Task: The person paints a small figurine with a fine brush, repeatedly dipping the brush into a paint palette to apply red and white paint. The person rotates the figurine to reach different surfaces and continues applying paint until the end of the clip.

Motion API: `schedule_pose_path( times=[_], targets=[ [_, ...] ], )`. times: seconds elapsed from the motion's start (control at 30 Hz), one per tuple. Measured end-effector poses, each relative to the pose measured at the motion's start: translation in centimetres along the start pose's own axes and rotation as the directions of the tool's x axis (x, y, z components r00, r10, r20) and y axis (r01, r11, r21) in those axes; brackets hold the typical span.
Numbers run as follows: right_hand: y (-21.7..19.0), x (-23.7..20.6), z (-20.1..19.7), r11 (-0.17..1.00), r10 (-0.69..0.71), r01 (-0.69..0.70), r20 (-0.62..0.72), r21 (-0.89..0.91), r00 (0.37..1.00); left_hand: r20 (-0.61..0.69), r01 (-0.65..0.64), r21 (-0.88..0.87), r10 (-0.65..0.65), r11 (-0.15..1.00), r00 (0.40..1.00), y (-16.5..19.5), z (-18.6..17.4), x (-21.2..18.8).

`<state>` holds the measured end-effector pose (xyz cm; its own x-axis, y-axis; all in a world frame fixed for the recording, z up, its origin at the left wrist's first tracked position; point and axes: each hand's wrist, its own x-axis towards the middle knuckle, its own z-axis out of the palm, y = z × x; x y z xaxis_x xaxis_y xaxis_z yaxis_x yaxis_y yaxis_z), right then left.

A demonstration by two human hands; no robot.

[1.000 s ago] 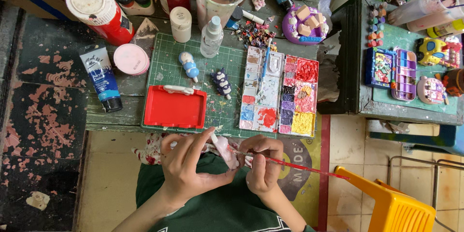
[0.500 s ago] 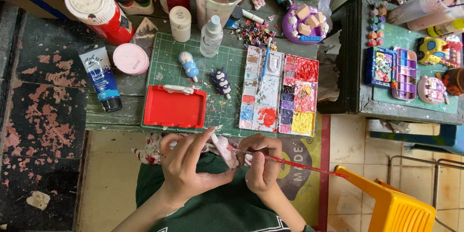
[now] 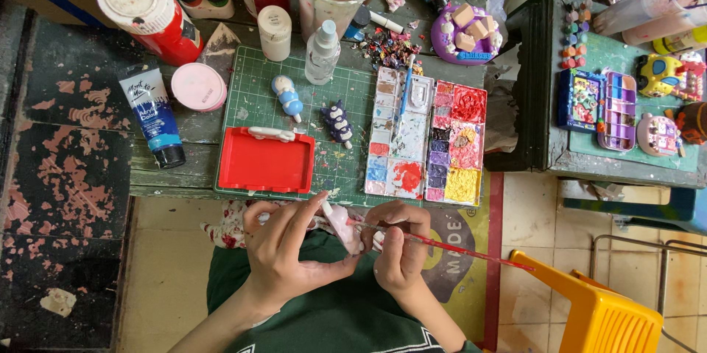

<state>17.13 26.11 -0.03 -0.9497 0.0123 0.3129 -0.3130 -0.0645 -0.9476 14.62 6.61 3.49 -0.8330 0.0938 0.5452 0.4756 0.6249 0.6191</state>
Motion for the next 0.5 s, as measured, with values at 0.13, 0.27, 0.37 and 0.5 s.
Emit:
schedule_pose_path(
  times=[0.13,0.27,0.37,0.5],
  targets=[
    [-0.26,0.07,0.03,1.0,0.004,-0.004,-0.015,0.006,1.0,0.001,0.003,0.002,-0.003,1.0,1.0,0.05,-0.03,0.01],
    [-0.13,0.14,-0.29,0.994,-0.106,0.107,0.011,-0.009,0.994,0.015,-0.009,0.012,0.008,1.0,1.0,0.01,-0.02,-0.08],
    [0.15,-0.09,-0.59,0.967,-0.192,0.196,0.043,-0.165,0.981,0.002,-0.043,0.022,0.043,0.999,0.999,-0.22,0.1,-0.19],
    [0.58,-0.75,-0.58,0.981,-0.154,0.158,0.049,-0.109,0.987,-0.003,-0.066,0.023,0.066,0.998,0.998,-0.33,0.08,-0.63]
  ],
)
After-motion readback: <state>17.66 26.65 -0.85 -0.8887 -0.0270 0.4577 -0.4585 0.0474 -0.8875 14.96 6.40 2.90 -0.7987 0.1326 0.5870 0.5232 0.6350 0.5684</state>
